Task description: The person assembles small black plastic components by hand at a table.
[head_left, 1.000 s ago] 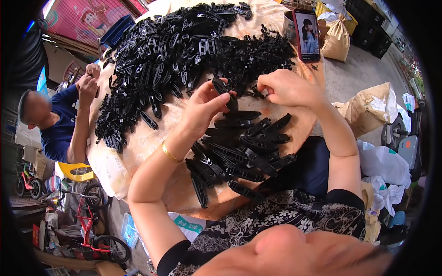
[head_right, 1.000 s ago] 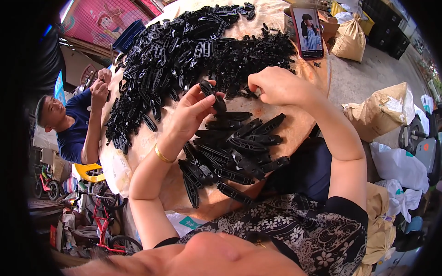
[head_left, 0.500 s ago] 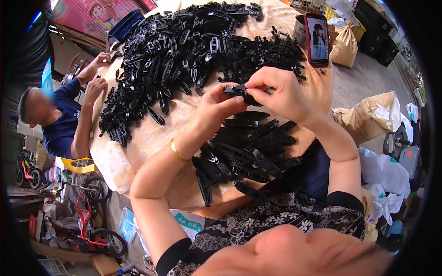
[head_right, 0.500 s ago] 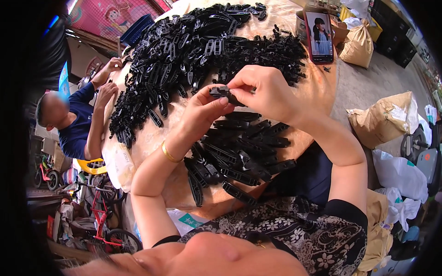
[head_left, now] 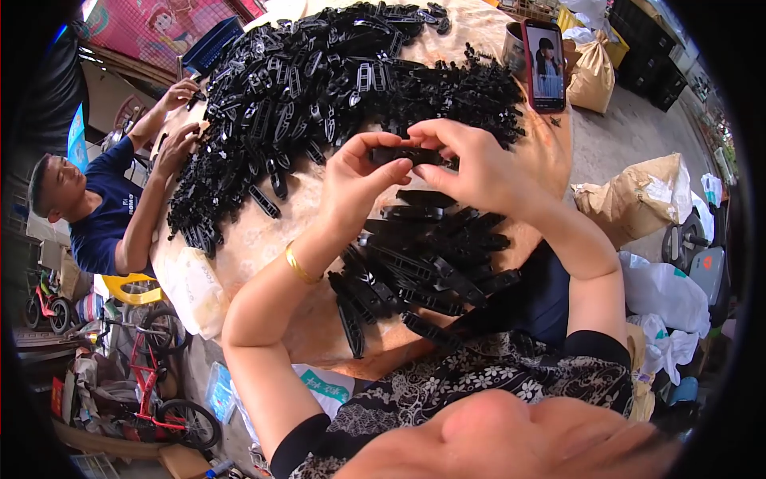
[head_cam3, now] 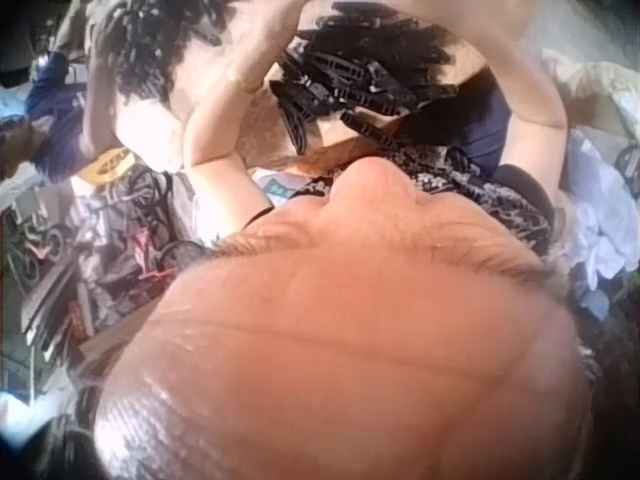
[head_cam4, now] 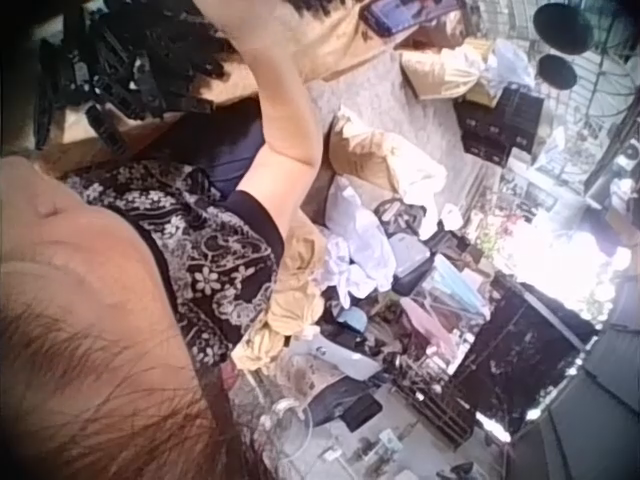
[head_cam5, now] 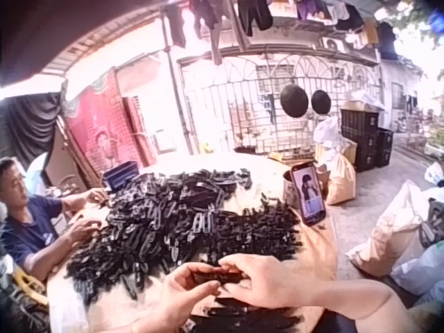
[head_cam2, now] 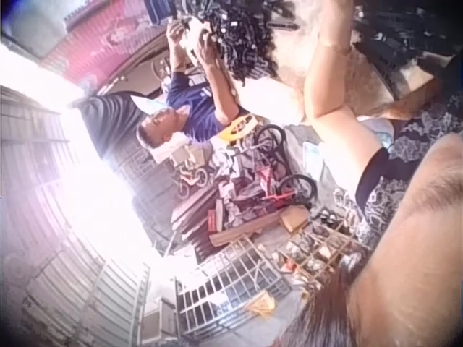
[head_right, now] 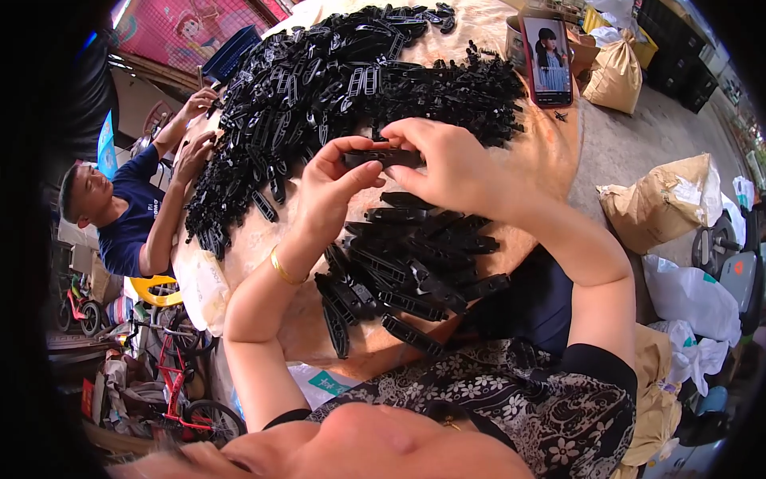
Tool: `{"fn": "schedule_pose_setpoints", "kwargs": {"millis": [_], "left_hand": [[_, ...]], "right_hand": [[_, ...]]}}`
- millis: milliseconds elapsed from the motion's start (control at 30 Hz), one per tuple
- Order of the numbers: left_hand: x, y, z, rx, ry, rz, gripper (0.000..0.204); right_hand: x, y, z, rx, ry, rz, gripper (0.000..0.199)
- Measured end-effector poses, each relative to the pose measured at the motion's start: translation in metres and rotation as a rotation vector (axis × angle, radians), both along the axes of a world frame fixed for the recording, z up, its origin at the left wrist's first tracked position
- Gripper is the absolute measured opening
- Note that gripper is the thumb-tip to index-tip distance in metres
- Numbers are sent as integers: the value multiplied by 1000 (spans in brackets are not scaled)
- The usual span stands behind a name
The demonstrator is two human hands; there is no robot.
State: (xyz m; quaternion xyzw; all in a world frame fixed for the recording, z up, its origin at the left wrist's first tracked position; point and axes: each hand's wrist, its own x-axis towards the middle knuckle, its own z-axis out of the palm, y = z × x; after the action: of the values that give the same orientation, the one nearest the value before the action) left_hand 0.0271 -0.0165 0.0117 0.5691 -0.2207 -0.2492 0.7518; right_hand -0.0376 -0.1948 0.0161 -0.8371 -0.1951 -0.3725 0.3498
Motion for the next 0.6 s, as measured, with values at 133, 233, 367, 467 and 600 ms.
{"fn": "schedule_pose_setpoints", "kwargs": {"millis": [133, 233, 367, 467, 600], "left_hand": [[-10, 2, 7, 224, -308, 62, 23], [-7, 5, 9, 222, -322, 52, 30], [-15, 5, 18, 195, -427, 51, 46], [-23, 8, 32, 465, -666, -158, 50], [-27, 4, 24, 560, -1046, -464, 45]], "right_hand": [[3, -14, -6, 337, 694, 340, 23], [0, -9, -1, 201, 651, 269, 23], [17, -34, 10, 295, 685, 388, 23], [50, -63, 15, 47, 413, -111, 22], [112, -108, -12, -354, 347, -419, 35]]}}
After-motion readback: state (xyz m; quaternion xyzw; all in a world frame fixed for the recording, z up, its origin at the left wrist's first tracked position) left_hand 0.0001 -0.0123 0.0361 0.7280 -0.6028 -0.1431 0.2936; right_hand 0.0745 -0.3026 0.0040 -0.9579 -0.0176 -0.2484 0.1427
